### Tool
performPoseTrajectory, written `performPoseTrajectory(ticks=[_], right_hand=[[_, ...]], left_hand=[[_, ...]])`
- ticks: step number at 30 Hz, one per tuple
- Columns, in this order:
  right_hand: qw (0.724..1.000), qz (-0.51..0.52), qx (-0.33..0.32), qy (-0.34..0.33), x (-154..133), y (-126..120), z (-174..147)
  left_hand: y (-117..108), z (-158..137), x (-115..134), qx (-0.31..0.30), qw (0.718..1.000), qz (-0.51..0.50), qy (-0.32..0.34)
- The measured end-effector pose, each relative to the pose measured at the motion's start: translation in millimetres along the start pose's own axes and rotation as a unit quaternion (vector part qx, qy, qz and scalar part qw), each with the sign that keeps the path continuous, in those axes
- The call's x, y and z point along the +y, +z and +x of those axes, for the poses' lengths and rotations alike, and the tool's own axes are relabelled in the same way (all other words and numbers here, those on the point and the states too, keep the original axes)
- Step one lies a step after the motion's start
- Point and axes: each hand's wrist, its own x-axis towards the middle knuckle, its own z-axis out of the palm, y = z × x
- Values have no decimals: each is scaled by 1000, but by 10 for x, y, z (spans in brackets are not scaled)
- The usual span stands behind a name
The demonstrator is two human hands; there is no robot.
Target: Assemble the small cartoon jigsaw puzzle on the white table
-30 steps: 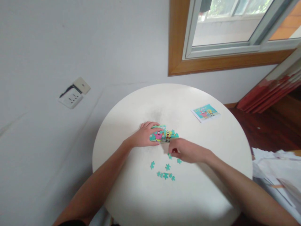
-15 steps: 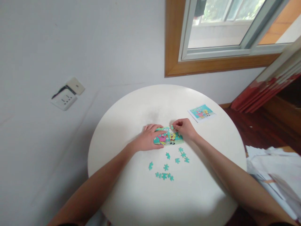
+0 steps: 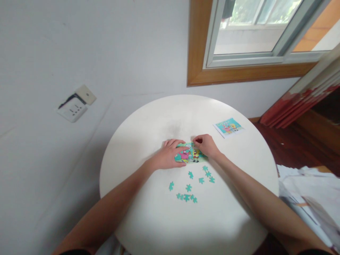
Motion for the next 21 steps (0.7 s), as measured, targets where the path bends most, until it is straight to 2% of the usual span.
performPoseTrajectory(ticks=[11, 16, 19, 21], right_hand=[[997, -70, 11, 16, -76, 7, -28], [999, -15, 41, 8, -2, -38, 13], [998, -3, 60, -11, 60, -108, 28], [998, -17, 51, -43, 84, -139, 23]], left_hand=[[-7, -1, -1, 1, 1000, 8, 4], [-6, 1, 0, -1, 1000, 12, 0], [2, 1, -1, 2, 1000, 12, 3], [3, 1, -1, 4, 1000, 11, 4]])
